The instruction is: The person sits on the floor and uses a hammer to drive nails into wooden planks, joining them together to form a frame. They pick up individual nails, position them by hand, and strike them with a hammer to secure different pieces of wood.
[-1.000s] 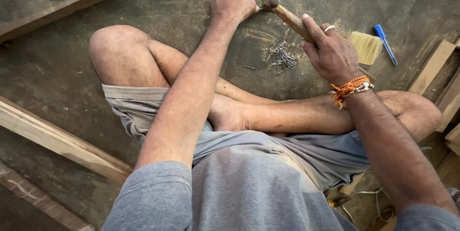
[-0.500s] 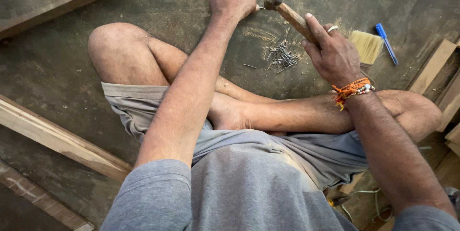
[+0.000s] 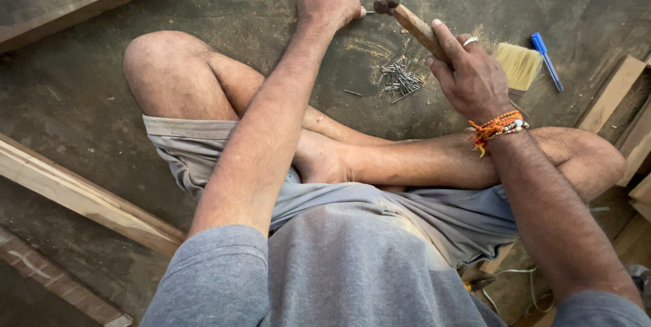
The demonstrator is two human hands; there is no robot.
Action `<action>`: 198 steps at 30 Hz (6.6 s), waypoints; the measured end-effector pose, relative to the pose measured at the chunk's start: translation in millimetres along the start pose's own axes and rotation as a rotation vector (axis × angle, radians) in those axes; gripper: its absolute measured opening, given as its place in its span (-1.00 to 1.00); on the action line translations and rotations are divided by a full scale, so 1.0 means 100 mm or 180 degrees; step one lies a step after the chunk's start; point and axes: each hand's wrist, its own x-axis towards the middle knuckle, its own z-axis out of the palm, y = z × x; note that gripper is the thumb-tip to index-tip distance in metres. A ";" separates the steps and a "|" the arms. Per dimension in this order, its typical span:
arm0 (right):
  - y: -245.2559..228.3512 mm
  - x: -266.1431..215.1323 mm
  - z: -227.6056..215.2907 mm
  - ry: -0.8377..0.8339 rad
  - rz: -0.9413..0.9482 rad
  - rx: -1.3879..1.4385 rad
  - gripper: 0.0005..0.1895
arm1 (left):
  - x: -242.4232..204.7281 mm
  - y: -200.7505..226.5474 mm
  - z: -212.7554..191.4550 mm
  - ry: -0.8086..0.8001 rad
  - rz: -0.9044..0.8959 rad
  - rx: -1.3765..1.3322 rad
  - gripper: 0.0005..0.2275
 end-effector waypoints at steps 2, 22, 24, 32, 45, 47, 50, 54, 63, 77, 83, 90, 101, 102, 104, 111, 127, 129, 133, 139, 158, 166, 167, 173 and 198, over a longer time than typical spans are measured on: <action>-0.01 -0.01 0.00 0.0038 -0.0042 0.0018 -0.36 | -0.01 0.00 0.00 -0.0041 -0.0004 -0.0031 -0.59; -0.07 0.00 0.00 0.0057 -0.0125 -0.0138 -0.37 | -0.06 0.06 -0.10 0.0079 -0.0065 -0.0088 -0.58; -0.07 -0.01 0.00 0.0052 -0.0075 -0.0103 -0.38 | -0.07 0.08 -0.10 0.0114 -0.0111 -0.0145 -0.58; -0.03 0.02 -0.01 0.0193 -0.0036 -0.0064 -0.36 | -0.04 0.07 -0.13 -0.0079 -0.0098 -0.0033 -0.58; -0.08 -0.02 0.01 0.0319 -0.0023 -0.0041 -0.36 | 0.04 0.00 0.02 0.0006 -0.0075 -0.0019 -0.69; -0.10 -0.02 0.01 0.0127 0.0044 -0.0169 -0.38 | 0.02 0.01 0.01 0.0116 -0.0050 -0.0094 -0.68; -0.09 0.05 -0.04 -0.0243 0.0488 -0.0196 -0.37 | 0.00 0.06 -0.04 0.0029 -0.0060 -0.0044 -0.64; -0.11 0.07 -0.12 0.0310 0.0212 0.0066 -0.33 | -0.04 0.06 -0.13 0.0034 -0.0067 0.0013 -0.62; -0.10 0.00 -0.09 -0.0396 0.1698 0.2335 -0.20 | 0.01 -0.02 -0.05 0.0091 0.0127 -0.0002 -0.57; -0.33 -0.09 0.14 0.1191 0.0367 0.0868 -0.75 | 0.11 -0.21 0.07 -0.0150 0.0186 -0.0421 -0.76; -0.58 1.08 0.47 0.0784 -0.0150 0.0456 -0.89 | 0.09 -0.27 0.05 0.0136 0.0421 -0.0720 -0.79; -0.62 1.22 0.79 0.0660 -0.0191 -0.0499 -0.88 | 0.11 -0.17 -0.16 0.1040 0.0931 -0.0739 -0.74; -0.70 0.90 0.70 0.0762 0.0548 0.1722 -0.79 | 0.46 -0.65 -0.44 0.1955 0.1992 0.0405 -0.85; -0.69 0.82 0.69 0.0876 0.0589 0.2265 -0.75 | 0.39 -0.72 -0.42 0.1844 0.2135 0.0368 -0.87; -0.68 0.71 0.66 0.0814 0.0709 0.3206 -0.77 | 0.23 -0.82 -0.39 0.1464 0.2191 0.0350 -0.92; -0.70 0.94 0.46 0.1165 0.0279 0.2892 -0.89 | -0.18 -0.88 -0.36 0.1333 0.2401 0.0278 -0.86; -0.62 1.45 0.63 0.1386 -0.0233 0.1475 -0.92 | -0.08 -0.89 -0.27 0.1344 0.2225 -0.0112 -0.80; -0.63 1.44 0.62 0.1339 -0.0173 0.1416 -0.93 | -0.09 -0.87 -0.25 0.1390 0.2202 -0.0054 -0.80; -0.65 1.42 0.60 0.1273 -0.0237 0.1345 -0.94 | -0.11 -0.77 -0.26 0.1405 0.2233 -0.0232 -0.79; -0.57 1.47 0.61 0.1205 -0.0316 0.1514 -0.91 | -0.11 -0.51 -0.22 0.1282 0.2098 -0.0934 -0.81; -0.40 0.67 0.19 0.1075 0.0631 0.0895 -0.31 | -0.02 -0.45 -0.20 0.1304 0.2125 -0.1049 -0.92; -0.21 -0.56 0.24 -0.0177 0.1932 0.3651 -0.16 | -0.08 -0.47 -0.20 0.1530 0.2356 -0.1077 -0.94; -0.24 -0.55 0.23 -0.0170 0.1922 0.3851 -0.19 | -0.08 -0.47 -0.21 0.1515 0.2336 -0.1053 -0.94; -0.93 -0.47 -0.08 0.0595 0.1267 0.2593 -0.14 | -0.10 -0.49 -0.26 0.1476 0.2426 -0.1057 -0.93; -1.37 -0.02 -0.13 0.0754 0.0188 0.1002 -0.17 | -0.10 -0.56 -0.22 0.1482 0.2448 -0.1001 -0.94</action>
